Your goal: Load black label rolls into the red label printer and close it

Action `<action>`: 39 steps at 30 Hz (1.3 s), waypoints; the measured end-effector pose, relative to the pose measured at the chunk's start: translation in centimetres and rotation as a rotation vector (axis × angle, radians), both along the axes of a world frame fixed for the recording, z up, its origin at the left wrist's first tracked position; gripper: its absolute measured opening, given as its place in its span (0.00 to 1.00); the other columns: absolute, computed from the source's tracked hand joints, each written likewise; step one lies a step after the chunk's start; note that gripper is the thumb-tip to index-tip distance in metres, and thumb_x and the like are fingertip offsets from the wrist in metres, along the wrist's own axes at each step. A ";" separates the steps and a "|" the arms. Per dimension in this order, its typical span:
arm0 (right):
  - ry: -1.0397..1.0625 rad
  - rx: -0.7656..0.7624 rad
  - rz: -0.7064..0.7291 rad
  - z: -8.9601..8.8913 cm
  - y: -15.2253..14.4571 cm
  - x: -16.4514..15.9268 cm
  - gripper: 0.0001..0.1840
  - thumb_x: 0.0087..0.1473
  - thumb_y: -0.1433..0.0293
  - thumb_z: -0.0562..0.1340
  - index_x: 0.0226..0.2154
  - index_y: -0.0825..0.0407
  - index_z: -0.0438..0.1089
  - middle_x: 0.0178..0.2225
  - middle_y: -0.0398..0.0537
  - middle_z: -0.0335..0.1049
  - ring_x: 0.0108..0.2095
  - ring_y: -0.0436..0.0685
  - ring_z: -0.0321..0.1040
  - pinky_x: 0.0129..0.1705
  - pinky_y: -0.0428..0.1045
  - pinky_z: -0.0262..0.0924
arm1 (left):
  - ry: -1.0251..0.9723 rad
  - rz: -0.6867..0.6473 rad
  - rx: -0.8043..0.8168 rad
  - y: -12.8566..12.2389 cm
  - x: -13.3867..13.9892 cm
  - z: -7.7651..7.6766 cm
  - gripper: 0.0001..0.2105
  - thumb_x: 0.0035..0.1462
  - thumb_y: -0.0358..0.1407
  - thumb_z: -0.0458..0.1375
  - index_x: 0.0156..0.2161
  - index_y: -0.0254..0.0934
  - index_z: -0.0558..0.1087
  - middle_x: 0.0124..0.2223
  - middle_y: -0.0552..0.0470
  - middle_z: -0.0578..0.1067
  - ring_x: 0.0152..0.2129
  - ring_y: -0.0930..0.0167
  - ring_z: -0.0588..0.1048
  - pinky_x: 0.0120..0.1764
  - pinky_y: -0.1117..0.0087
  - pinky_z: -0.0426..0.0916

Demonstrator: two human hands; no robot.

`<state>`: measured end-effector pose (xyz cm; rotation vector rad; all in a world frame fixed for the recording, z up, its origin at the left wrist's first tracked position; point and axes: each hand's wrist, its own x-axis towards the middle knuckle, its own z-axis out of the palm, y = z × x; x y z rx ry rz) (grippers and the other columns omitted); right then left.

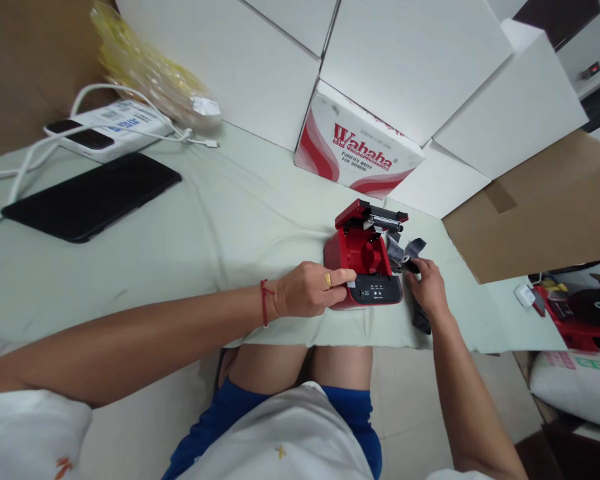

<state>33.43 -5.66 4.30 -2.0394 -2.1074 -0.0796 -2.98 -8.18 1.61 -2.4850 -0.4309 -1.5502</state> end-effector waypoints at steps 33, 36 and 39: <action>-0.002 -0.260 0.386 12.0 -3.5 -14.5 0.17 0.63 0.67 0.58 0.53 0.49 0.71 0.47 0.51 0.77 0.41 0.58 0.74 0.43 0.51 0.66 | 0.008 0.002 0.017 0.1 0.1 -0.7 0.10 0.56 0.21 0.50 0.30 0.36 0.68 0.48 0.47 0.82 0.21 0.76 0.71 0.25 0.71 0.64; -0.063 -0.239 0.360 10.8 -2.1 -15.4 0.19 0.62 0.70 0.58 0.55 0.51 0.71 0.50 0.53 0.75 0.44 0.60 0.73 0.46 0.52 0.64 | 0.012 0.003 0.016 0.1 0.0 -0.6 0.10 0.56 0.21 0.50 0.30 0.36 0.69 0.47 0.48 0.83 0.21 0.76 0.71 0.25 0.70 0.65; -0.151 -0.278 0.334 10.1 -1.0 -16.1 0.20 0.62 0.72 0.58 0.56 0.52 0.71 0.52 0.55 0.75 0.49 0.61 0.73 0.49 0.52 0.63 | 0.033 0.009 0.013 0.1 0.0 -0.6 0.10 0.56 0.22 0.50 0.31 0.36 0.70 0.49 0.47 0.82 0.22 0.76 0.72 0.25 0.71 0.65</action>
